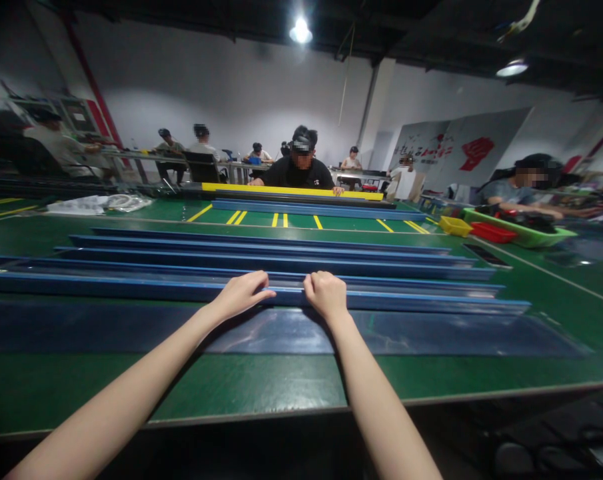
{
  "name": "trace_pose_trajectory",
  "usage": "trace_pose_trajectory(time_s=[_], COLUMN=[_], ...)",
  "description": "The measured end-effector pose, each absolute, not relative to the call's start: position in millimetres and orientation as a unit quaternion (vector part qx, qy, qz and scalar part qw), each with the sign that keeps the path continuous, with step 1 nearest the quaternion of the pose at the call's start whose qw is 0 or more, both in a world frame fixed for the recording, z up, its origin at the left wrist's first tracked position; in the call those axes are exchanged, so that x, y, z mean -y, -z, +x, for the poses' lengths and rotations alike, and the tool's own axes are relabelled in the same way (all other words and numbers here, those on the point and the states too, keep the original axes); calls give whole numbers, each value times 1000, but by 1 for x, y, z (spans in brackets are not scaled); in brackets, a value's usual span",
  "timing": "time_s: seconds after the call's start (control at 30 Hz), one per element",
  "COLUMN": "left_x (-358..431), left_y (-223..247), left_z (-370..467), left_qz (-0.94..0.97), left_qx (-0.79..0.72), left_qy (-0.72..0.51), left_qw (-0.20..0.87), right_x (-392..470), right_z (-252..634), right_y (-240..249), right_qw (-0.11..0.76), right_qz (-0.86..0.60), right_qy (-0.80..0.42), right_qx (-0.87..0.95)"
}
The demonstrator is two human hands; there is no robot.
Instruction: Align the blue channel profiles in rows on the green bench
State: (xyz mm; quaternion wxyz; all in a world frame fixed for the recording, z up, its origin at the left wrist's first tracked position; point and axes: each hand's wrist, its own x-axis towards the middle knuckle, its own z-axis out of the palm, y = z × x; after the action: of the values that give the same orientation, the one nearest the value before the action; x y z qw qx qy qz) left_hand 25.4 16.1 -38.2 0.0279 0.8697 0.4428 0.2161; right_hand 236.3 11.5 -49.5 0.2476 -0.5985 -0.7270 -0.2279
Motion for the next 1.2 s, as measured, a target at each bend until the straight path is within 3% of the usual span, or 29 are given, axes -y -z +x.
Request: trace_pose_trajectory(time_s=[0.63,1.2], left_x=[-17,-16], left_y=[38,31], left_z=[22,16], left_qz=[882,887], left_qx=[-421,-407], left_qy=[-212,-218], left_qw=[-3,24], right_x=[-19,-17], right_z=[223,290], right_y=[50,53], right_qw=[226,232], right_qz=[-618,-705], right_qy=[220,229], right_qx=[720,630])
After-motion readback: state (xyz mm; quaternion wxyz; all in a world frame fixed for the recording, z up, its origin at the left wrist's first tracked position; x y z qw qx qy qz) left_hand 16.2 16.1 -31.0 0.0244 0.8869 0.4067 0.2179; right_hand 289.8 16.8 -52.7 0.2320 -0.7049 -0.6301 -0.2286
